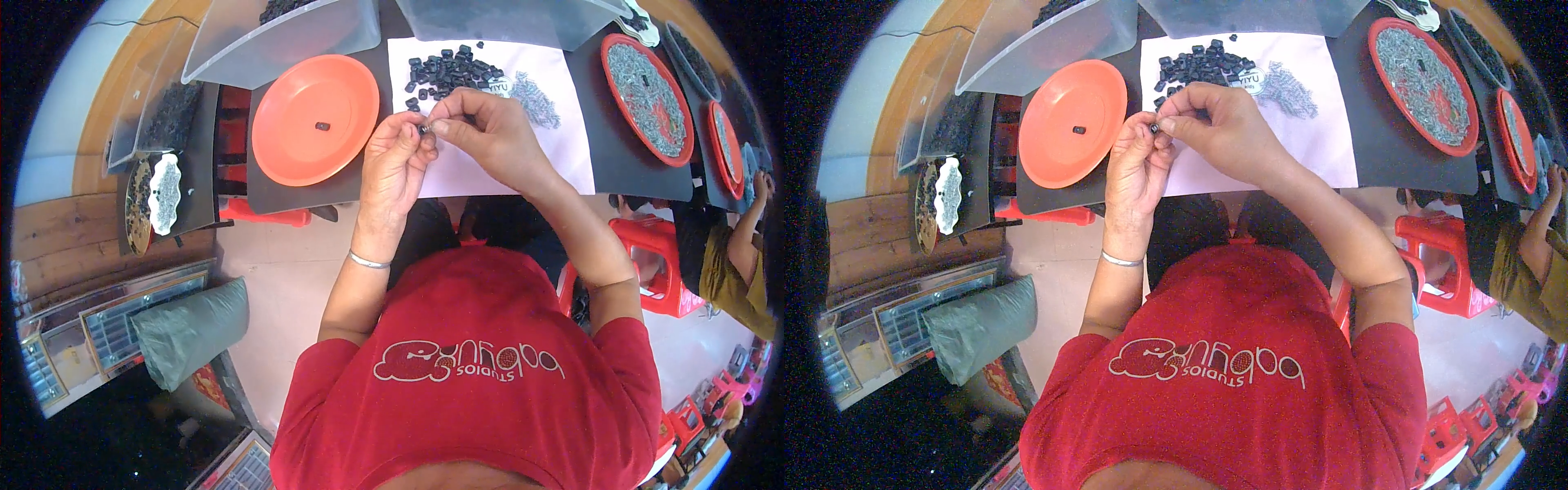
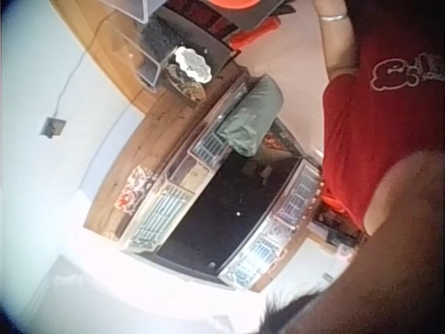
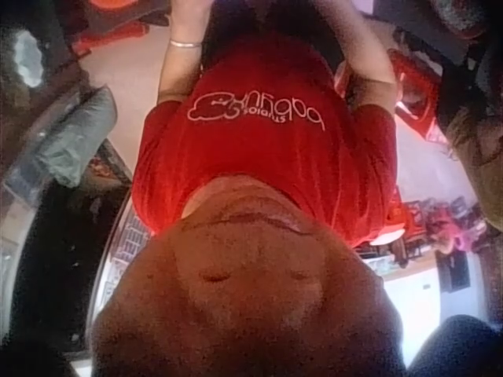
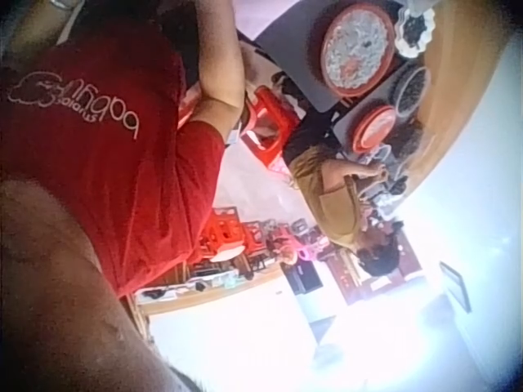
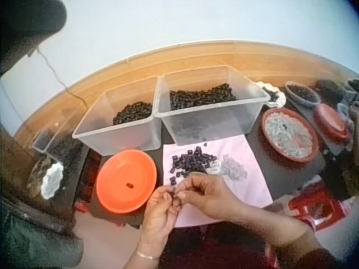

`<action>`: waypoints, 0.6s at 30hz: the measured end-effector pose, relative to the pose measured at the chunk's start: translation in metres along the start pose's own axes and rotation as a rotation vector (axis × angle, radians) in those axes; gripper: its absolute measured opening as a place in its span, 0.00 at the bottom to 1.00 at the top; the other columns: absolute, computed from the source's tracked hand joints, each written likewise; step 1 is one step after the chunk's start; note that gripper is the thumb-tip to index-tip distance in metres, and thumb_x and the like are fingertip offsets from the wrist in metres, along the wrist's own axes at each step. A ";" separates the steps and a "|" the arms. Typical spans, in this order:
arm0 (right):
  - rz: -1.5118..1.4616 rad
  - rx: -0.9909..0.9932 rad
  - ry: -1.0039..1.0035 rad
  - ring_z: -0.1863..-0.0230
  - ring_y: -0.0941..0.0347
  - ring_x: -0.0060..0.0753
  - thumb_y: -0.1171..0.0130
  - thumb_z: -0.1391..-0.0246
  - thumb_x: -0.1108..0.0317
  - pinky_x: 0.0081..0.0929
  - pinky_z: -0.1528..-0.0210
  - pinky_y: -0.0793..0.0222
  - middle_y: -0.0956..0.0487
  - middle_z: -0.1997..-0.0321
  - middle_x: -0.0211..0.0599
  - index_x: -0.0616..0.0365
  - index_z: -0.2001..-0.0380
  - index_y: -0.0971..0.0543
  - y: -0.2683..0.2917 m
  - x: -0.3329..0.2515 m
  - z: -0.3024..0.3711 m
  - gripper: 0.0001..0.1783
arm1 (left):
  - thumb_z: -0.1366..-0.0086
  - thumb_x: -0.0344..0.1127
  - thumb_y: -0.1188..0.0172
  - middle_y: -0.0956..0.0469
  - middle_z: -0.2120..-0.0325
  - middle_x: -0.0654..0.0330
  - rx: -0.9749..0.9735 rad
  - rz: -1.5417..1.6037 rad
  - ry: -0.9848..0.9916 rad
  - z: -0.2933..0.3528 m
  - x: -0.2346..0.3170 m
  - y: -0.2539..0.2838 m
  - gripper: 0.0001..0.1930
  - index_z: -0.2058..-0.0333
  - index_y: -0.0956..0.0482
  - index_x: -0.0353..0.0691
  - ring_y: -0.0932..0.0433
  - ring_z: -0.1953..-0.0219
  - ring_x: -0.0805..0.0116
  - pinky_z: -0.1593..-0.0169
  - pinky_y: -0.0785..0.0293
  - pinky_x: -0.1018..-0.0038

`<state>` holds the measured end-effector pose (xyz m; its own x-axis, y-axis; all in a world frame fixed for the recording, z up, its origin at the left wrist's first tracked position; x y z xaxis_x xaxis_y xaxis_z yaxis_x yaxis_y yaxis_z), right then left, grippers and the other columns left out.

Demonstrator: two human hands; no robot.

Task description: The person assembles small black craft components by hand, inserting silver beads into them.

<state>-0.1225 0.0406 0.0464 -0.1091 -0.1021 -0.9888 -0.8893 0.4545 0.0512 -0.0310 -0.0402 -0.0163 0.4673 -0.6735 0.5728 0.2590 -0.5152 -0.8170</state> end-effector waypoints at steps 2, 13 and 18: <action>0.084 0.029 0.052 0.71 0.27 0.19 0.43 0.51 0.73 0.19 0.69 0.31 0.23 0.74 0.33 0.65 0.70 0.23 0.000 -0.006 0.002 0.06 | 0.39 0.32 0.44 0.25 0.72 0.61 0.000 0.002 -0.005 0.000 0.000 0.000 0.08 0.63 0.25 0.36 0.29 0.72 0.73 0.68 0.30 0.78; 0.633 0.074 0.553 0.72 0.30 0.42 0.44 0.58 0.76 0.27 0.74 0.33 0.30 0.74 0.43 0.62 0.73 0.25 -0.008 -0.035 0.014 0.05 | 0.40 0.30 0.44 0.24 0.74 0.60 0.039 -0.091 -0.025 0.001 -0.001 -0.005 0.06 0.64 0.25 0.37 0.26 0.73 0.73 0.70 0.28 0.78; 0.561 0.013 0.369 0.71 0.30 0.34 0.42 0.58 0.75 0.25 0.74 0.33 0.30 0.74 0.40 0.64 0.71 0.25 -0.003 -0.035 0.011 0.08 | 0.40 0.29 0.45 0.24 0.73 0.60 -0.001 -0.079 -0.022 0.002 -0.002 0.000 0.06 0.64 0.25 0.37 0.26 0.74 0.73 0.70 0.28 0.78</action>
<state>-0.1114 0.0523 0.0791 -0.7004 -0.1421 -0.6995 -0.6479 0.5376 0.5396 -0.0307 -0.0378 -0.0175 0.4636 -0.6189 0.6340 0.2951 -0.5668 -0.7692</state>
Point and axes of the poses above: each hand's wrist, its own z-axis away from the middle knuckle, its own y-axis out of the back of the hand, x = y × z, the point moved 6 cm from there along -z, towards the middle knuckle
